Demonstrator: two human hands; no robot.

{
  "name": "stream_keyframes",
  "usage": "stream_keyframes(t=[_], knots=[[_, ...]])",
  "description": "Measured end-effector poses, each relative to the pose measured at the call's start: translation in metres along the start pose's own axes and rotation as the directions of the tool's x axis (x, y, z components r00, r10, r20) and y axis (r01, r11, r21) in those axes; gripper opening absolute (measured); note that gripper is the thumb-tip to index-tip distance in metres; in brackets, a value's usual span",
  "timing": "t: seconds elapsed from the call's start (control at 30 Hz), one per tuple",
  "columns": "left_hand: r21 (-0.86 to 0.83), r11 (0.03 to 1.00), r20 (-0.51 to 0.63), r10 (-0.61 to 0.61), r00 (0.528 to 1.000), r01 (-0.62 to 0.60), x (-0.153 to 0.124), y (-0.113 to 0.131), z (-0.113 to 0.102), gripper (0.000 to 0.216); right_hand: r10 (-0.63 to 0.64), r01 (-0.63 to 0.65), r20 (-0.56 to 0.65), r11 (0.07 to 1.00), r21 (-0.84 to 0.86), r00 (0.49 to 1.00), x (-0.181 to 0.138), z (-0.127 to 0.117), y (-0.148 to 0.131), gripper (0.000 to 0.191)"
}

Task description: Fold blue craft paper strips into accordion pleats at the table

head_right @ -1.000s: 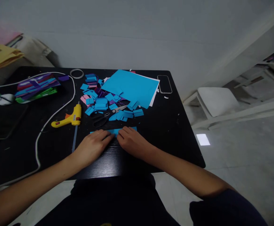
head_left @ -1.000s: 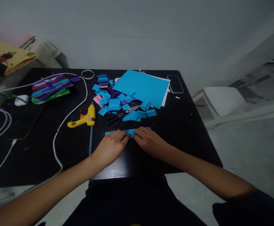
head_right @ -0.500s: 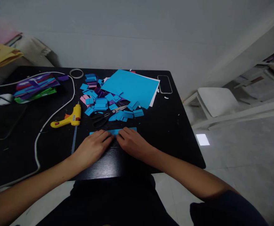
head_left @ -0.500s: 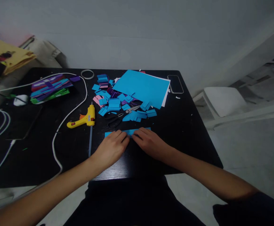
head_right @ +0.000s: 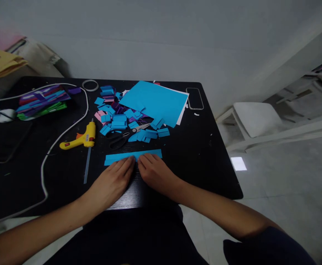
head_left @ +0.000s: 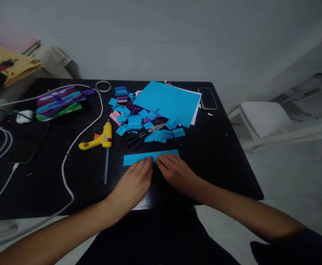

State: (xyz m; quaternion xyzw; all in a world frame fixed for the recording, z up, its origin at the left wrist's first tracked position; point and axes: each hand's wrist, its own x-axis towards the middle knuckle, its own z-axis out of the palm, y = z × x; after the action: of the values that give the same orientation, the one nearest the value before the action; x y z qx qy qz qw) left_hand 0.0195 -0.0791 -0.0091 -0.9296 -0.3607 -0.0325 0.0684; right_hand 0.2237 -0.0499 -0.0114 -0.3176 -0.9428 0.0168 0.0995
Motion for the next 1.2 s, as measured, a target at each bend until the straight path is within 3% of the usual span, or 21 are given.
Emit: stream_keyframes(t=[0.27,0.5,0.73,0.87,0.97,1.2], knots=[[-0.013,1.0,-0.039,-0.018,0.999,0.018,-0.001,0.0,0.0,0.045,0.131,-0.139,-0.14,0.989,-0.05,0.982,-0.033,0.003,0.01,0.033],[-0.055,0.997,-0.033,-0.052,0.998,0.051,-0.001,0.001,0.004,0.045,0.201,-0.207,-0.131,0.978,-0.036,0.971,-0.047,-0.003,0.018,0.035],[-0.052,0.996,-0.022,-0.068,0.997,0.067,-0.002,0.003,0.005,0.049,0.237,-0.244,-0.136,0.969,-0.035,0.962,-0.04,-0.003,0.01,0.034],[-0.009,0.998,-0.036,-0.068,0.997,0.068,0.001,0.001,0.003,0.044,0.191,-0.193,-0.139,0.981,-0.003,0.972,-0.027,-0.002,0.006,0.029],[-0.037,0.997,-0.038,-0.064,0.997,0.063,0.006,-0.005,-0.001,0.034,0.127,-0.126,-0.043,0.992,0.033,0.991,-0.017,-0.003,0.009,0.027],[-0.102,0.992,0.081,-0.061,0.995,0.07,0.025,-0.017,-0.011,0.023,0.096,-0.097,0.01,0.995,0.018,0.995,-0.007,-0.009,0.017,0.022]])
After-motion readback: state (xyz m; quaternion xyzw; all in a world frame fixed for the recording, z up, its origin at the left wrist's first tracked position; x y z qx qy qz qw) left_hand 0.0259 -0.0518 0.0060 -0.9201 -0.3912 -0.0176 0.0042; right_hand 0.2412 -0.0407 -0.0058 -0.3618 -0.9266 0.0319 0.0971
